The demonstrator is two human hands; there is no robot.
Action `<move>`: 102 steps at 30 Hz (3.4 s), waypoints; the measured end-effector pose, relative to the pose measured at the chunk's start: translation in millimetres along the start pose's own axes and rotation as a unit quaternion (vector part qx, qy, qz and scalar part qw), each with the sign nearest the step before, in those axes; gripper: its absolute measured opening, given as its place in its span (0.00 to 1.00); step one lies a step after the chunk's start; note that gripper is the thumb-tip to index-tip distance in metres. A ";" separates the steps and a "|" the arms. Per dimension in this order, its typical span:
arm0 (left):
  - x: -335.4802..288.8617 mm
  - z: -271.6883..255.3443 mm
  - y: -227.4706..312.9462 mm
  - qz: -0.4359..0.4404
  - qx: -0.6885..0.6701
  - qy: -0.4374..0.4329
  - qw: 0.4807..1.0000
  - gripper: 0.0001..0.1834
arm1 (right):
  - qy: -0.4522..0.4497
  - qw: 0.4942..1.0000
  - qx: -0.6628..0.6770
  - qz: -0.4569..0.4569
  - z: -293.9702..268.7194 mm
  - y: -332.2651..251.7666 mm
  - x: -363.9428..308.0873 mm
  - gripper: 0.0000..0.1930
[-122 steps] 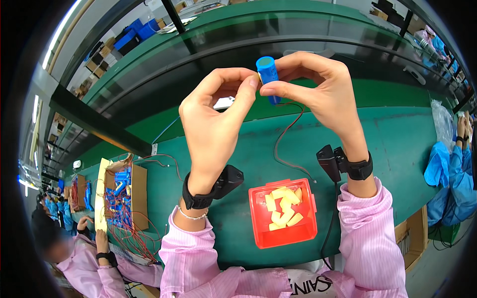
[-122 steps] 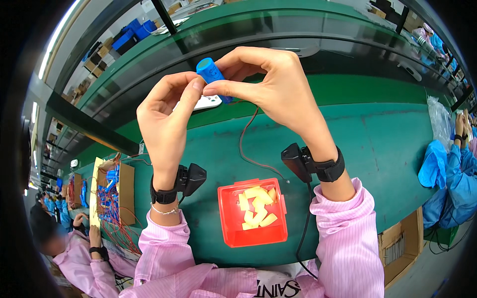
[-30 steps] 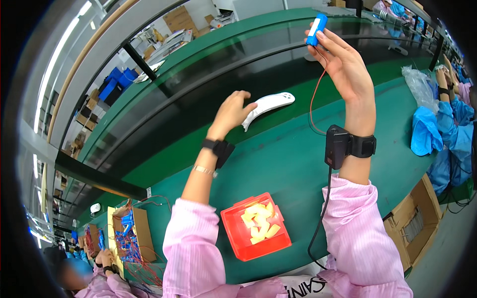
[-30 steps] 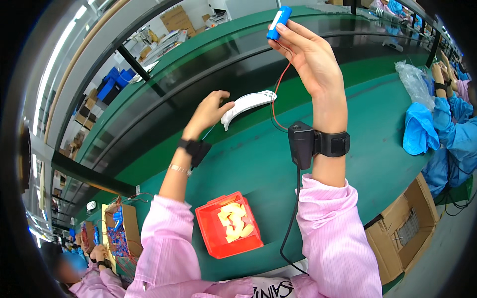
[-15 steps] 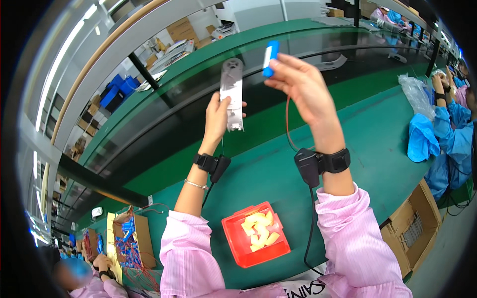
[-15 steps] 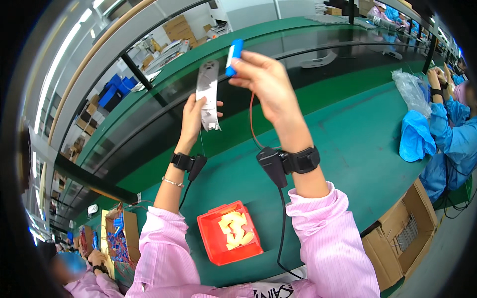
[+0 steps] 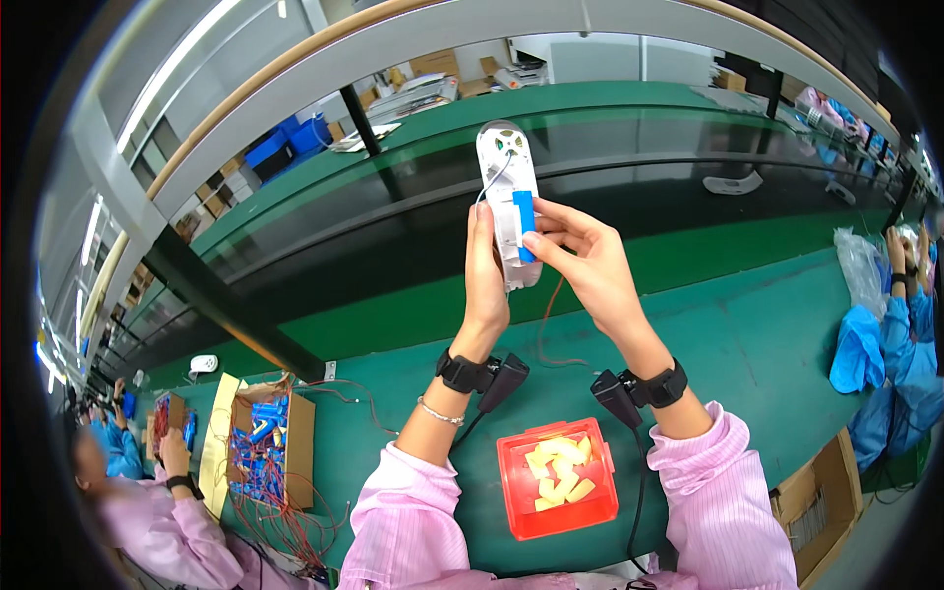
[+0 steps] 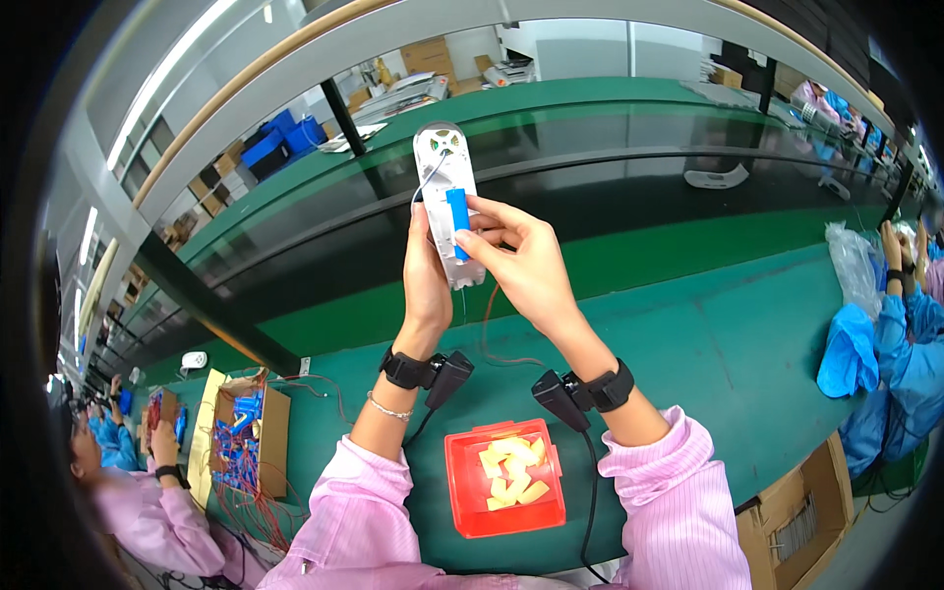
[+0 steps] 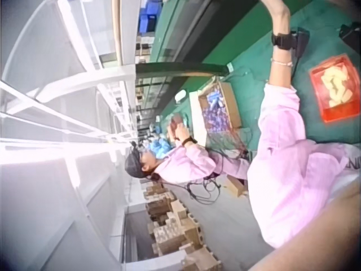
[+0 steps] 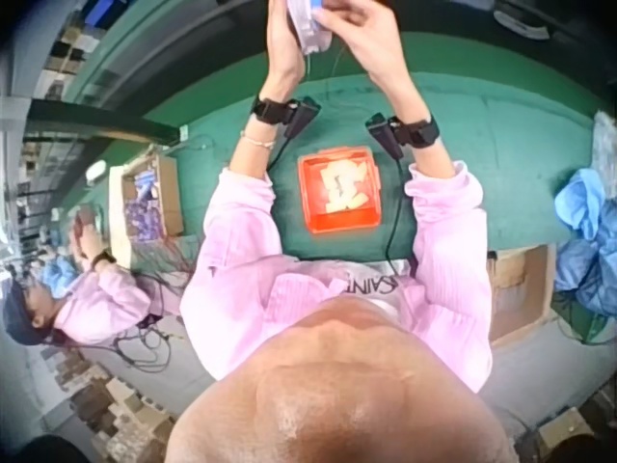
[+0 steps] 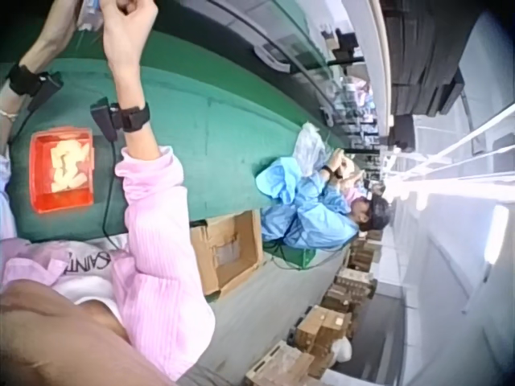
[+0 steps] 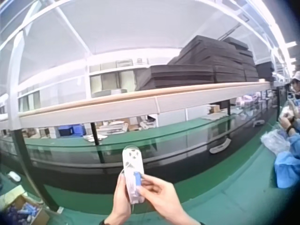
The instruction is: Assembling an electronic component by applying double-sided tape and fitting a battery into a white plastic housing.
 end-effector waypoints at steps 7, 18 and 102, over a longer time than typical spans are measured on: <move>-4.6 1.9 18.2 0.005 -0.040 0.014 0.999 0.30 | -0.020 1.000 -0.011 0.007 8.8 0.6 -2.3 0.17; -10.4 6.5 13.4 0.033 -0.025 0.060 0.997 0.33 | 0.047 0.997 -0.056 -0.037 24.0 -7.1 -15.2 0.13; 22.0 -65.0 -16.0 -0.155 0.242 -0.089 0.954 0.25 | 0.004 0.846 -0.497 0.192 -229.2 -41.1 -4.2 0.30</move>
Point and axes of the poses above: each hand's wrist, its own x-axis towards the middle knuckle, its own z-axis out of the palm, y = z × x, the point moved 4 cm from there along x, towards the middle knuckle, and after that the axes turned 4 degrees about z, right-handed, at the moved point
